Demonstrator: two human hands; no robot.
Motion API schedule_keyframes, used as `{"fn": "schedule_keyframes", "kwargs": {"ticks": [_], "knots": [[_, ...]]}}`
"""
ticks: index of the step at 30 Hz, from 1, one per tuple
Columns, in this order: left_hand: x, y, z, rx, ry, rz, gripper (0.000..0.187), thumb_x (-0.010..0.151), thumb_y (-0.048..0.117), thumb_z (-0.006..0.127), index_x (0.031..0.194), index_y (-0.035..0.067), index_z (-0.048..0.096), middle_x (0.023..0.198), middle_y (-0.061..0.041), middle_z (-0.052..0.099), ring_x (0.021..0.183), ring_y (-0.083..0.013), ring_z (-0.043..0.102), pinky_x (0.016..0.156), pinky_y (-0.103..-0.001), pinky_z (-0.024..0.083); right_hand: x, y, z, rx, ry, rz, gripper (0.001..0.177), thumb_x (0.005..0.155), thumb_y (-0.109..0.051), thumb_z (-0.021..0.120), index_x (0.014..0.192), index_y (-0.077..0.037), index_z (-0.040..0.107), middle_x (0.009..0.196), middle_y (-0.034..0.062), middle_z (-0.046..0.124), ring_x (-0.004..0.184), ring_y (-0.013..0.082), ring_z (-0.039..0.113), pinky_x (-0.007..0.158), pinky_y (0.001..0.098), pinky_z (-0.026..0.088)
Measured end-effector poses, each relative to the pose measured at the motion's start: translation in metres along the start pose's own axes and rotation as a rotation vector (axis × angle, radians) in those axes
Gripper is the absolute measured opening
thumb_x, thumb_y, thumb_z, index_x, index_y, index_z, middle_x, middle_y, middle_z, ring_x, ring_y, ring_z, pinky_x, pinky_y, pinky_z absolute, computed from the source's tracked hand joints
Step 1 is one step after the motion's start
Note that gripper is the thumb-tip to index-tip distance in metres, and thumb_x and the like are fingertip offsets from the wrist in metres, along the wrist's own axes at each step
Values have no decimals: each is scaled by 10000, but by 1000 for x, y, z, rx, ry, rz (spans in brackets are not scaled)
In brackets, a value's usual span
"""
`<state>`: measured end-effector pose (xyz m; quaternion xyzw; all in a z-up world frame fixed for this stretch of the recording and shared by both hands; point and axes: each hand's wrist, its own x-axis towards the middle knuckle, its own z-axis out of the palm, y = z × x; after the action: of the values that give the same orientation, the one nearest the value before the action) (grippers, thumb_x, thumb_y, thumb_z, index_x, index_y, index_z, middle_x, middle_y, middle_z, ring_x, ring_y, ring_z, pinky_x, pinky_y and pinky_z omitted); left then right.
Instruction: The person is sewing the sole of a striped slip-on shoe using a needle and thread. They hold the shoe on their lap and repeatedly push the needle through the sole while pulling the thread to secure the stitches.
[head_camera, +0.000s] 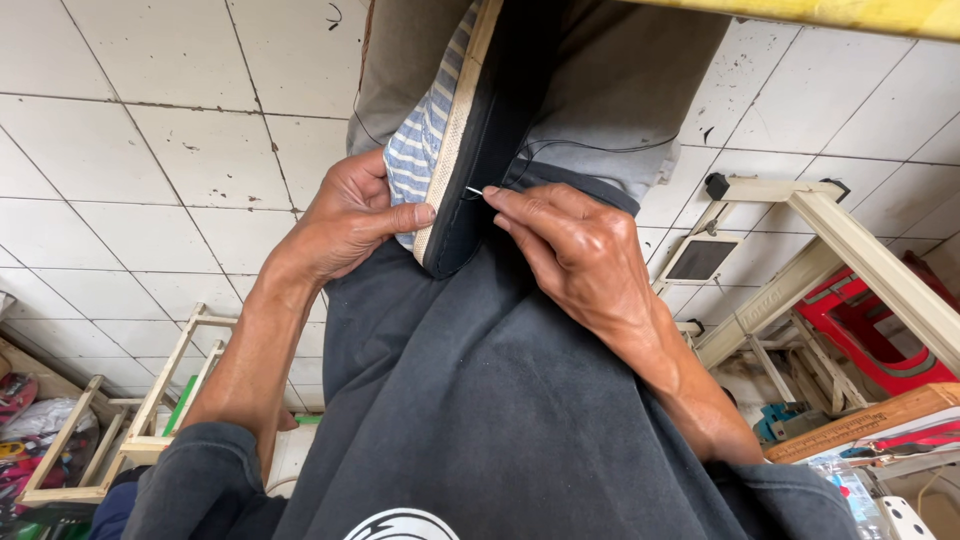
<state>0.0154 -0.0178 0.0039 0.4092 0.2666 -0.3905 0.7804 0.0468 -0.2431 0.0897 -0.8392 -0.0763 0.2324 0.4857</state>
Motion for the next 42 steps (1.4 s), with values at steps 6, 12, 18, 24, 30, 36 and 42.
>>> {"fn": "schedule_keyframes", "kwargs": {"ticks": [6, 12, 18, 24, 30, 36, 42], "knots": [[-3, 13, 7, 132, -4, 14, 389, 752, -45, 768, 1119, -35, 638, 1005, -135, 712, 958, -188, 686, 836, -338, 609, 5, -4, -12, -13, -56, 11, 149, 933, -77, 684, 1080, -74, 709, 830, 108, 699, 779, 290, 719, 692, 352, 575], [-1, 16, 10, 142, -22, 47, 351, 766, -28, 772, 1094, -19, 650, 965, -92, 713, 932, -144, 682, 828, -311, 606, 9, -6, -11, -227, -124, 19, 109, 922, -103, 692, 1024, -98, 657, 721, 75, 622, 698, 277, 688, 609, 364, 567], [-3, 38, 17, 197, -30, 21, 314, 777, 4, 780, 1067, 4, 659, 889, -37, 699, 819, -85, 689, 773, -262, 613, 23, -18, -11, -409, -236, 52, 61, 929, -79, 652, 950, -111, 605, 644, 70, 540, 595, 303, 649, 530, 382, 548], [-1, 38, 14, 210, -21, 63, 341, 784, 40, 800, 1094, 21, 660, 894, -10, 687, 871, -74, 661, 769, -256, 607, 35, -12, -2, -465, -271, 76, 89, 930, -149, 650, 924, -134, 562, 645, 83, 544, 623, 353, 646, 502, 445, 519], [6, 31, 8, 238, -10, 98, 455, 791, 49, 812, 1207, 27, 630, 890, -23, 672, 863, -92, 660, 765, -272, 610, 42, -3, 24, -372, -195, 142, 96, 903, -133, 656, 925, -120, 563, 657, 129, 571, 678, 386, 656, 546, 467, 516], [5, 30, 4, 268, -5, 123, 446, 800, 35, 802, 1212, 39, 632, 895, -43, 680, 868, -110, 671, 761, -282, 612, 43, 7, 30, -224, -162, 115, 89, 903, -117, 644, 934, -115, 561, 671, 132, 604, 728, 393, 663, 608, 445, 530], [2, 53, 35, 321, -153, 181, 480, 805, 110, 801, 1230, 37, 590, 985, -75, 668, 908, -97, 596, 769, -310, 604, 24, 8, -11, -211, -175, 44, 113, 917, -77, 671, 1018, -61, 623, 718, 168, 637, 675, 387, 654, 632, 458, 511]]}}
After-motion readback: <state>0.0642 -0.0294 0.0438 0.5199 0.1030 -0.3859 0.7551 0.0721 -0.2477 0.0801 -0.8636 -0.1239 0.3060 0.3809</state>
